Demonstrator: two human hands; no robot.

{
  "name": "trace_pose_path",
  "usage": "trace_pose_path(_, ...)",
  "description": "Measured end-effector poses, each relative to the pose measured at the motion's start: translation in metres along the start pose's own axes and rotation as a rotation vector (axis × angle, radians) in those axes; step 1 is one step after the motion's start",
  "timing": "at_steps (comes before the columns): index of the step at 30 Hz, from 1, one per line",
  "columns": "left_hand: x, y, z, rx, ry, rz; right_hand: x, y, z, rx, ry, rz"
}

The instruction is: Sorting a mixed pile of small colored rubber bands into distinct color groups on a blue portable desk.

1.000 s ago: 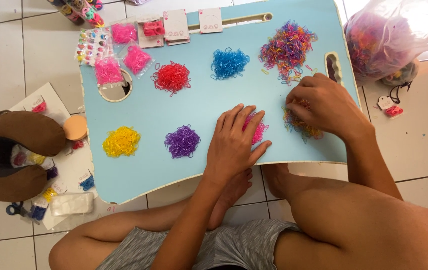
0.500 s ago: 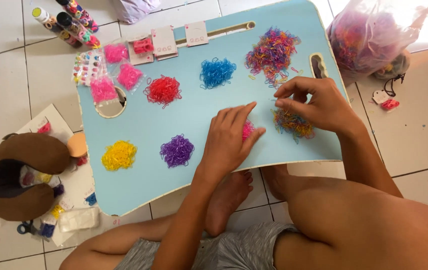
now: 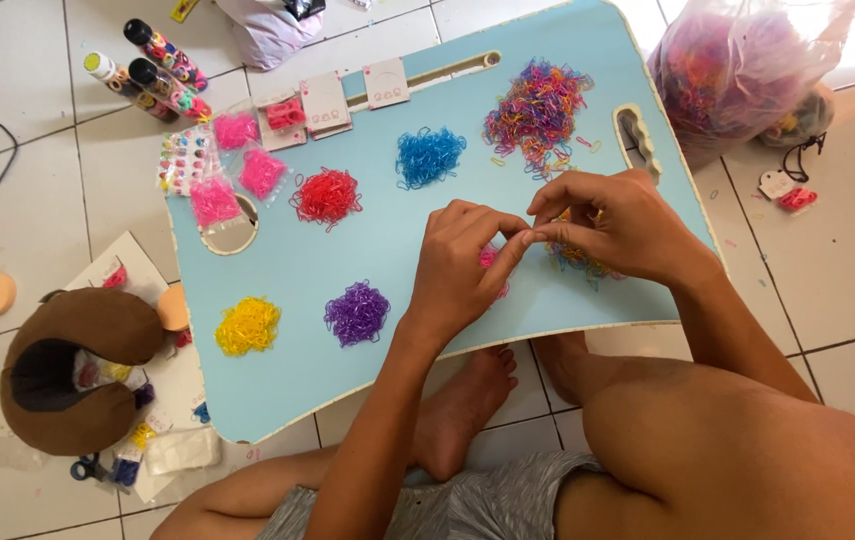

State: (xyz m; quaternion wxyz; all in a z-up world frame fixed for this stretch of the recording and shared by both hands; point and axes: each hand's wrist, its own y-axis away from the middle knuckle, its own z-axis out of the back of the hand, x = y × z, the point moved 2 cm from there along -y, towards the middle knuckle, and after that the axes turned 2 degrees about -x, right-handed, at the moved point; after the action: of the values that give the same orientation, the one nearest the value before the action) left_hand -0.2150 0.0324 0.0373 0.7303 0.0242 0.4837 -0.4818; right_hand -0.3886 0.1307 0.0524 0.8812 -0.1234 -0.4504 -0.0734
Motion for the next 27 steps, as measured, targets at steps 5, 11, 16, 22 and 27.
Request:
trace_pose_path(5,0.049,-0.020,0.011,-0.052,-0.282,0.042,0.005,0.000,0.006,-0.072,0.070,-0.006)
trace_pose_path(11,0.094,-0.053,0.037,-0.103,-0.541,0.249,0.004,-0.001,0.006,-0.086,0.116,-0.016)
trace_pose_path(16,0.073,-0.036,0.033,-0.123,-0.656,0.136,-0.004,0.000,0.013,-0.077,0.236,-0.020)
trace_pose_path(22,0.019,0.026,0.001,-0.001,-0.357,-0.035,-0.028,0.012,0.020,-0.174,0.548,0.091)
trace_pose_path(27,0.034,0.049,-0.031,0.039,-0.473,-0.139,-0.004,0.009,0.020,0.028,0.602,-0.078)
